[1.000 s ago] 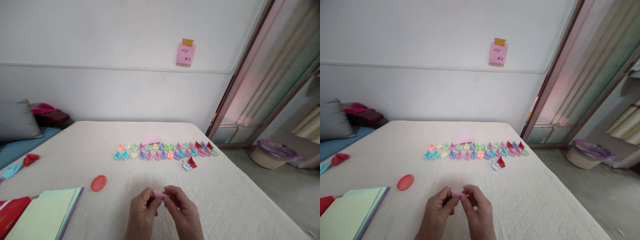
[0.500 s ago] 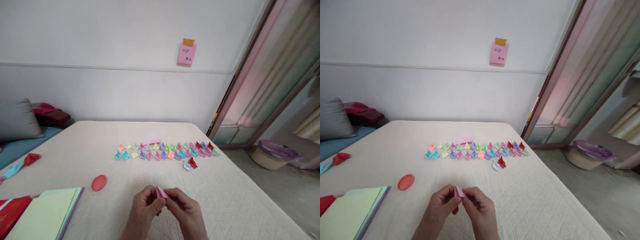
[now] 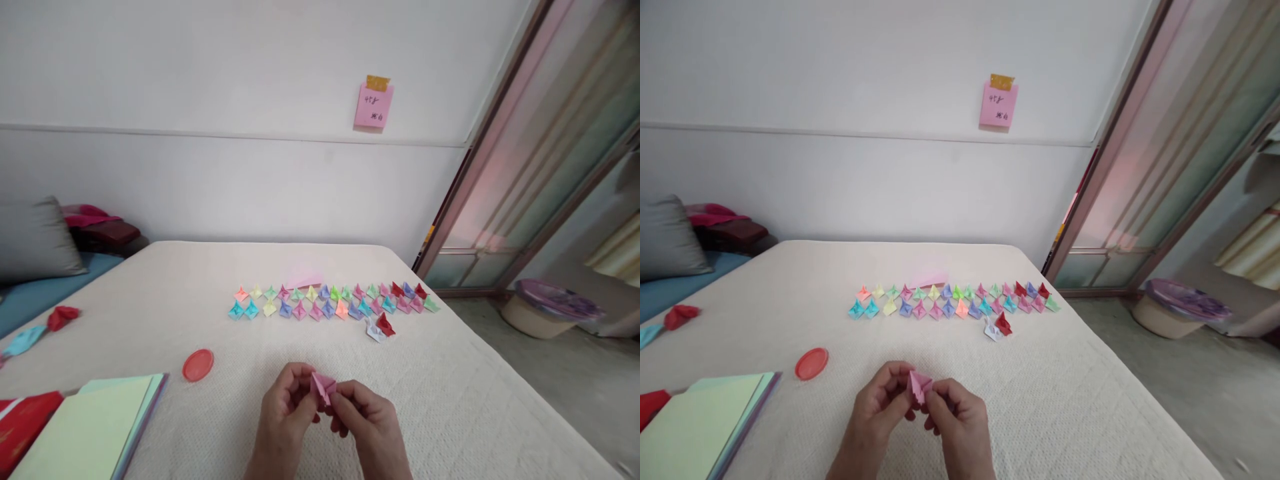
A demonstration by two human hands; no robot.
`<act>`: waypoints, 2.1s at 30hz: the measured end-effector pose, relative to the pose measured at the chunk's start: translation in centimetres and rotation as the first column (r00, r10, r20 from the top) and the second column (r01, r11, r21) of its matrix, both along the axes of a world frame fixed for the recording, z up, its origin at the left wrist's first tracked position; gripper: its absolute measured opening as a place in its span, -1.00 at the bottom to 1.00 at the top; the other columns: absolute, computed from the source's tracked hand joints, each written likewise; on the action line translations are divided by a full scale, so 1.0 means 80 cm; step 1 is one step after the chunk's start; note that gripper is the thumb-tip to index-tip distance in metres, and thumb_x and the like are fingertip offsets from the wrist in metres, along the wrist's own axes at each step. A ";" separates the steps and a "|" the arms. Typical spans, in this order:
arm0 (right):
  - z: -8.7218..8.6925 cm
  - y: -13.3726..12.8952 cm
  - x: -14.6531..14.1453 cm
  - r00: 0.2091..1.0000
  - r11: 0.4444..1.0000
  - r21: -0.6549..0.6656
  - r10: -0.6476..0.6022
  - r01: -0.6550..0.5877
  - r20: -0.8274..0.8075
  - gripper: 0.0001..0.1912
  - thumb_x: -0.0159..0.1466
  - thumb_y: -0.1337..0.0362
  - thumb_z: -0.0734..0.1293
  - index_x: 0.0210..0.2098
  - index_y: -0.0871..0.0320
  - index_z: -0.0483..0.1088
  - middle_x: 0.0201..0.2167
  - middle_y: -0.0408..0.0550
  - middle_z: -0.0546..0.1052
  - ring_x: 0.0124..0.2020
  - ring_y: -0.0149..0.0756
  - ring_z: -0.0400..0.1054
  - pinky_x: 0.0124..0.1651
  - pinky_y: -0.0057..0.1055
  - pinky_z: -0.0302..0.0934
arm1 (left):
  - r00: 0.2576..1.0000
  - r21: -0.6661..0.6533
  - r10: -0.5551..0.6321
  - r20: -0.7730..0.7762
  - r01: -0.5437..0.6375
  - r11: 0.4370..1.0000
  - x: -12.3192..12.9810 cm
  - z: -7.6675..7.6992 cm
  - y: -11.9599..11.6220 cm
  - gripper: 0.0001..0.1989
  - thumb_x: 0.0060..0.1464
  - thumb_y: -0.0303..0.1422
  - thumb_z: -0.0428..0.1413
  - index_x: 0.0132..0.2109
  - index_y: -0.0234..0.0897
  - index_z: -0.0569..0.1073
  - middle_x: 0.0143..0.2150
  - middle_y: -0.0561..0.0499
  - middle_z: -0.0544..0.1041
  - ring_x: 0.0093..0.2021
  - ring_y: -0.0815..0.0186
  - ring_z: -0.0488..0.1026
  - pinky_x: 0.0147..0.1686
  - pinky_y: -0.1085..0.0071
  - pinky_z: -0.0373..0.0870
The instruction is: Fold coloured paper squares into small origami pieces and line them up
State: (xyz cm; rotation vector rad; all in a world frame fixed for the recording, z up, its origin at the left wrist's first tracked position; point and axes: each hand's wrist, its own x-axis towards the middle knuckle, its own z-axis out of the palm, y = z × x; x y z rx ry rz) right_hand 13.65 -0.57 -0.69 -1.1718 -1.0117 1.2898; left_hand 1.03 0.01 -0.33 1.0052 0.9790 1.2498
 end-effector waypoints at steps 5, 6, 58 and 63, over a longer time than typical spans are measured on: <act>-0.005 0.004 0.003 0.998 0.997 -0.062 0.048 -0.051 -0.044 -0.76 0.07 0.17 0.38 -0.61 0.20 0.43 -0.68 -0.16 0.38 -0.65 -0.45 0.18 -0.57 -0.51 0.00 | 0.999 0.025 0.054 0.008 -0.054 0.998 -0.001 -0.002 0.000 -0.73 -0.01 -0.30 0.17 -0.13 -0.26 0.40 -0.41 0.02 0.54 -0.47 0.36 0.39 -0.49 0.48 0.29; -0.007 0.005 0.004 0.997 0.996 -0.059 0.057 -0.059 -0.043 -0.75 0.08 0.16 0.37 -0.61 0.20 0.42 -0.68 -0.17 0.37 -0.66 -0.46 0.17 -0.58 -0.51 0.00 | 0.999 0.037 0.049 -0.001 -0.049 0.998 -0.001 -0.002 0.000 -0.74 -0.01 -0.31 0.16 -0.13 -0.26 0.42 -0.42 0.03 0.53 -0.47 0.37 0.38 -0.49 0.48 0.28; -0.022 -0.006 -0.008 0.759 0.792 0.607 -0.356 -0.065 0.545 -0.80 0.23 0.41 0.22 -0.23 0.09 0.43 -0.33 -0.02 0.44 -0.38 -0.31 0.38 -0.37 -0.44 0.26 | 0.935 0.079 0.135 -0.329 -0.115 0.990 -0.001 -0.006 -0.001 -0.93 0.04 -0.40 0.05 -0.34 -0.26 0.43 -0.42 0.06 0.50 -0.38 0.31 0.43 -0.32 0.45 0.34; -0.021 -0.004 -0.006 0.762 0.783 0.618 -0.358 -0.069 0.540 -0.81 0.24 0.43 0.19 -0.31 0.10 0.41 -0.36 -0.03 0.44 -0.35 -0.31 0.39 -0.32 -0.43 0.26 | 0.929 0.127 0.152 -0.339 -0.115 0.985 0.001 -0.003 -0.006 -0.92 0.05 -0.41 0.06 -0.32 -0.25 0.45 -0.40 0.05 0.52 -0.37 0.31 0.45 -0.32 0.47 0.36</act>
